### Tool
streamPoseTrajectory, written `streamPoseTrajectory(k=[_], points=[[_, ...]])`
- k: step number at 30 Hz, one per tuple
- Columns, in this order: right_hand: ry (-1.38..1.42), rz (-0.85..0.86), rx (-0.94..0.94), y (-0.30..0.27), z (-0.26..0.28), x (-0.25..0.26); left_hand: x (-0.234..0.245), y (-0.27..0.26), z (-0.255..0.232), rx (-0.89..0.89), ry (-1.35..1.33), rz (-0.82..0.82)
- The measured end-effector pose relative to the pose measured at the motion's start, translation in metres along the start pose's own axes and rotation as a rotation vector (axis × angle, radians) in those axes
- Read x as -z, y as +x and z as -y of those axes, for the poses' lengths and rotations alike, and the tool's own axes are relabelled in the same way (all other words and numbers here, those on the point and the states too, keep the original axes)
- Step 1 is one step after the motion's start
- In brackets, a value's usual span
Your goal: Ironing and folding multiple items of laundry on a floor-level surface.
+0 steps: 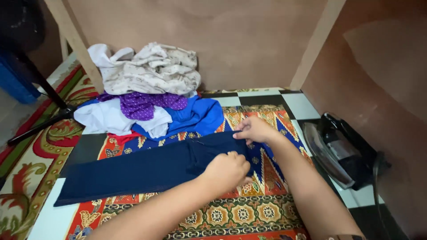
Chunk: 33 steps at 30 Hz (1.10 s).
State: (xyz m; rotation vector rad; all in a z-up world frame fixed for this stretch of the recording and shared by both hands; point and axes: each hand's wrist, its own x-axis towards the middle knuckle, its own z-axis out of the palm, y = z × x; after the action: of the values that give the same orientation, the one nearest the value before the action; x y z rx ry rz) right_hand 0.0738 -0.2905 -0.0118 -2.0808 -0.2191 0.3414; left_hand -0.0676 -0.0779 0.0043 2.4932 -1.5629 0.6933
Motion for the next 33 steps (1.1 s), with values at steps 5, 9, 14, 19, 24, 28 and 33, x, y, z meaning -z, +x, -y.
streamPoseTrajectory(k=[5, 9, 14, 19, 24, 28, 33], points=[[-0.051, -0.05, -0.014, -0.011, 0.012, -0.004, -0.023, 0.001, -0.006, 0.004, 0.118, -0.02], [-0.117, -0.103, 0.06, -0.016, 0.028, 0.005, -0.028, 0.014, -0.003, -0.017, 0.187, -0.091], [-0.237, -0.224, -0.049, -0.042, 0.058, 0.033, -0.018, 0.045, -0.013, -0.031, 0.153, -0.171], [-0.379, -0.235, -0.131, -0.053, 0.024, 0.08, -0.04, 0.082, -0.035, -0.042, 0.107, -0.177], [-0.24, -0.078, -0.195, -0.034, -0.036, 0.097, -0.057, 0.091, -0.044, -0.049, 0.044, -0.106], [-0.463, -0.105, -0.311, -0.05, 0.019, 0.076, -0.009, 0.088, -0.031, 0.022, -0.17, -0.004], [-0.627, -0.321, 0.238, -0.042, 0.027, 0.05, 0.037, 0.069, 0.023, 0.31, -0.486, 0.133]])
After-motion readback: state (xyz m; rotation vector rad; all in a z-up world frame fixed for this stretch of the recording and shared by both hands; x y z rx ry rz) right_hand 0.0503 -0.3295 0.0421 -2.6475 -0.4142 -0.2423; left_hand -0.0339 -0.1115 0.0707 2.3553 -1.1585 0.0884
